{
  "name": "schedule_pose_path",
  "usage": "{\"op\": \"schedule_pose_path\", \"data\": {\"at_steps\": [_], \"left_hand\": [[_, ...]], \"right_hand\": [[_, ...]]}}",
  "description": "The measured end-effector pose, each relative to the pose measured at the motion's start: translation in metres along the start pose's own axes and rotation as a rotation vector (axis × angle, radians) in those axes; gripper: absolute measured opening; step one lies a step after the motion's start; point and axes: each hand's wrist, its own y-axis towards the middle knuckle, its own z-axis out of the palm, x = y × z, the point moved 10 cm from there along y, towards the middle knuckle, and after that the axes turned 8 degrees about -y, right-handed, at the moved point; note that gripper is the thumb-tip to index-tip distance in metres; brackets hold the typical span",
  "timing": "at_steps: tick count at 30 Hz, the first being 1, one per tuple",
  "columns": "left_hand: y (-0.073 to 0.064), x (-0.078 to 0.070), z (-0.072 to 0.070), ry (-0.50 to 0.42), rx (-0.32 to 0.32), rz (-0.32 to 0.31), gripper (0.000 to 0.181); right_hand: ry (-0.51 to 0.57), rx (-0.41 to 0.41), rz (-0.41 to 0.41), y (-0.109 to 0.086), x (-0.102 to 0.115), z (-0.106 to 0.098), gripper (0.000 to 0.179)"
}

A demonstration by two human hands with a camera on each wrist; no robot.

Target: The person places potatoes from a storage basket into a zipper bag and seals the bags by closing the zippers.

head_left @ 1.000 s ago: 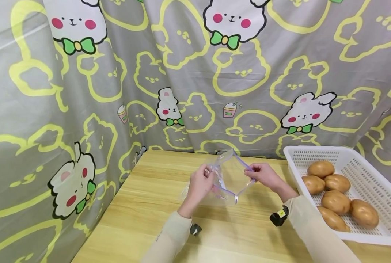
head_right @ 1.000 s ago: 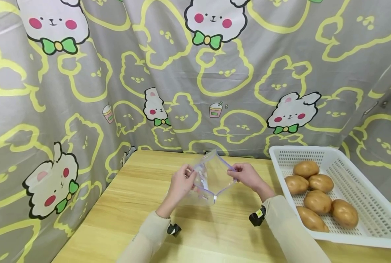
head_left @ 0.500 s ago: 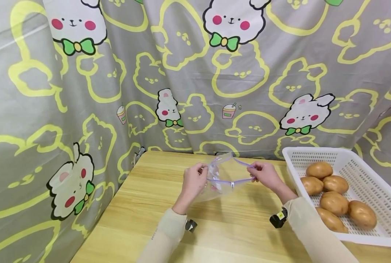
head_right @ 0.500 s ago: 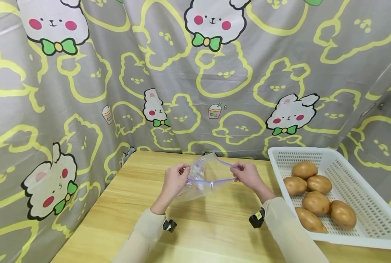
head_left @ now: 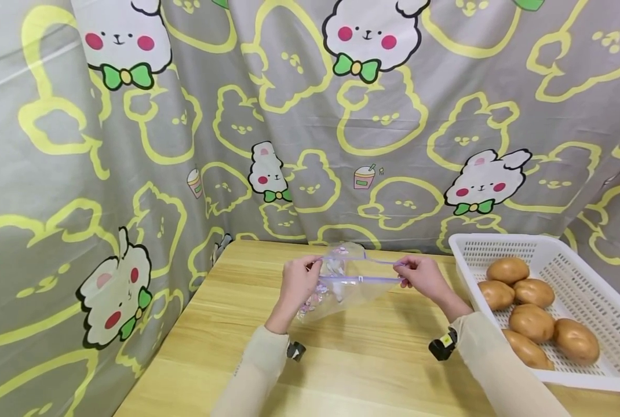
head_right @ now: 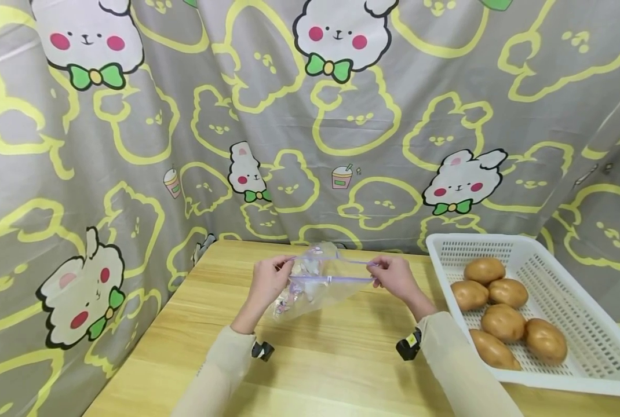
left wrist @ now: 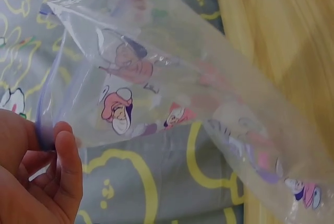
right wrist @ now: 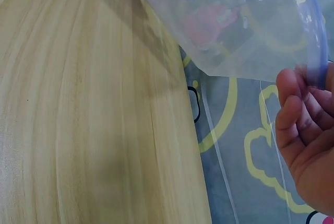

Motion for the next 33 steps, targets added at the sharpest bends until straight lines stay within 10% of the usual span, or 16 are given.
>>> {"op": "schedule_pose_path", "data": {"at_steps": [27, 33], "left_hand": [[0.004, 0.010, -0.002, -0.009, 0.134, -0.065, 0.016], [0.000, 0.013, 0.008, -0.155, 0.230, -0.134, 0.018]], "right_hand": [[0.022, 0.107, -0.009, -0.001, 0.000, -0.002, 0.021], [0.062, 0.162, -0.002, -0.002, 0.002, 0.005, 0.022]]}}
